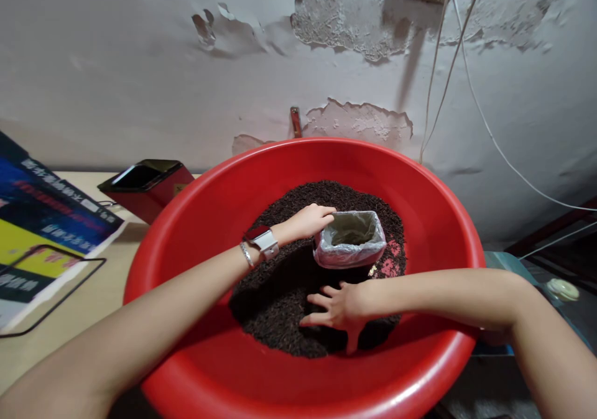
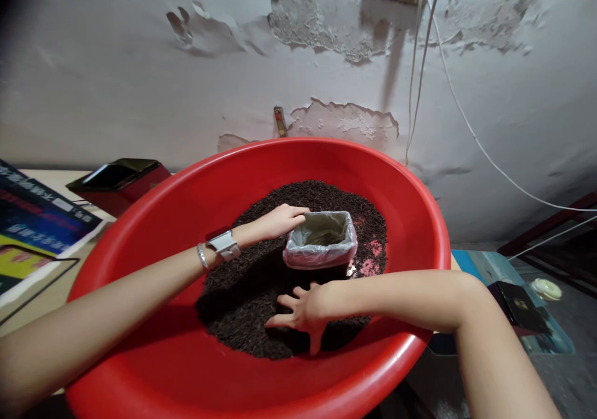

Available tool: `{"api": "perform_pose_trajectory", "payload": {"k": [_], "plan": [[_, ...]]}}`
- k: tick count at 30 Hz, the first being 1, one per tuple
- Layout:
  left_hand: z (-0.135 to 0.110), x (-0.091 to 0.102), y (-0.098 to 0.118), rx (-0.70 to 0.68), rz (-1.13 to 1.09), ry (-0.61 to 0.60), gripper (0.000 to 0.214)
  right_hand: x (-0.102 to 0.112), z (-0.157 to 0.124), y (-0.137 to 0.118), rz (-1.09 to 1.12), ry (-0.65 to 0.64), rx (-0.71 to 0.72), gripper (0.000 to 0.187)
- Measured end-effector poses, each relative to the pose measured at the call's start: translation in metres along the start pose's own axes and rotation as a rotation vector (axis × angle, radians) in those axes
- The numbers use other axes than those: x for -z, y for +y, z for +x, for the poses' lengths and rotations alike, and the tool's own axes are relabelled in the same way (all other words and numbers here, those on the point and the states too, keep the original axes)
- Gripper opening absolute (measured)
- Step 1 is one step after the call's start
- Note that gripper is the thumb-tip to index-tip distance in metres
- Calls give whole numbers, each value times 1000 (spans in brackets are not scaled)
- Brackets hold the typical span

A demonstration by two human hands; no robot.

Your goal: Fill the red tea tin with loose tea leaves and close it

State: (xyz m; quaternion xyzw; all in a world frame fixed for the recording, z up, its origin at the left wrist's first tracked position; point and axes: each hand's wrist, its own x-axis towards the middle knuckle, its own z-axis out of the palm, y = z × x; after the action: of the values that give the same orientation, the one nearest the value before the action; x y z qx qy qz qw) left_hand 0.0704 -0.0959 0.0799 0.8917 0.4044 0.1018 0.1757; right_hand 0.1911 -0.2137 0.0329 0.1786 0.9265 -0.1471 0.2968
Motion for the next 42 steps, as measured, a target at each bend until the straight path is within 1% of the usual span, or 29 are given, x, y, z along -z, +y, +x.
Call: {"api": "perform_pose_trajectory", "payload": {"k": [4, 7, 11, 14, 17, 21, 24, 27, 31, 36, 42], "plan": [[2, -2, -2, 21, -11, 0, 34, -22, 19, 16, 100, -52, -75, 113], [2, -2, -1, 14, 1, 7, 33, -29, 23, 18, 115, -45, -107, 113], [2, -2, -1, 2, 38, 17, 33, -25, 20, 15, 112, 20, -86, 114], [3, -3, -3, -10, 28, 30, 33, -19, 18, 14, 121, 3, -85, 113], [3, -4, -5, -16, 20, 33, 33, -17, 18, 12, 113, 20, -115, 109], [3, -5, -6, -10, 12, 33, 32, -21, 20, 8, 112, 82, -179, 107], [3, -5, -6, -4, 7, 31, 33, -24, 20, 7, 85, 97, -231, 106], [3, -6, -6, -5, 11, 37, 33, -27, 20, 10, 48, 124, -260, 96], [4, -6, -7, 3, 10, 36, 33, -29, 21, 17, -28, 170, -260, 79], [3, -5, -5, 2, 24, 38, 33, -27, 20, 20, -84, 111, -249, 63], [3, -4, -5, 11, 51, 35, 33, -22, 18, 15, -137, 54, -151, 55]]}}
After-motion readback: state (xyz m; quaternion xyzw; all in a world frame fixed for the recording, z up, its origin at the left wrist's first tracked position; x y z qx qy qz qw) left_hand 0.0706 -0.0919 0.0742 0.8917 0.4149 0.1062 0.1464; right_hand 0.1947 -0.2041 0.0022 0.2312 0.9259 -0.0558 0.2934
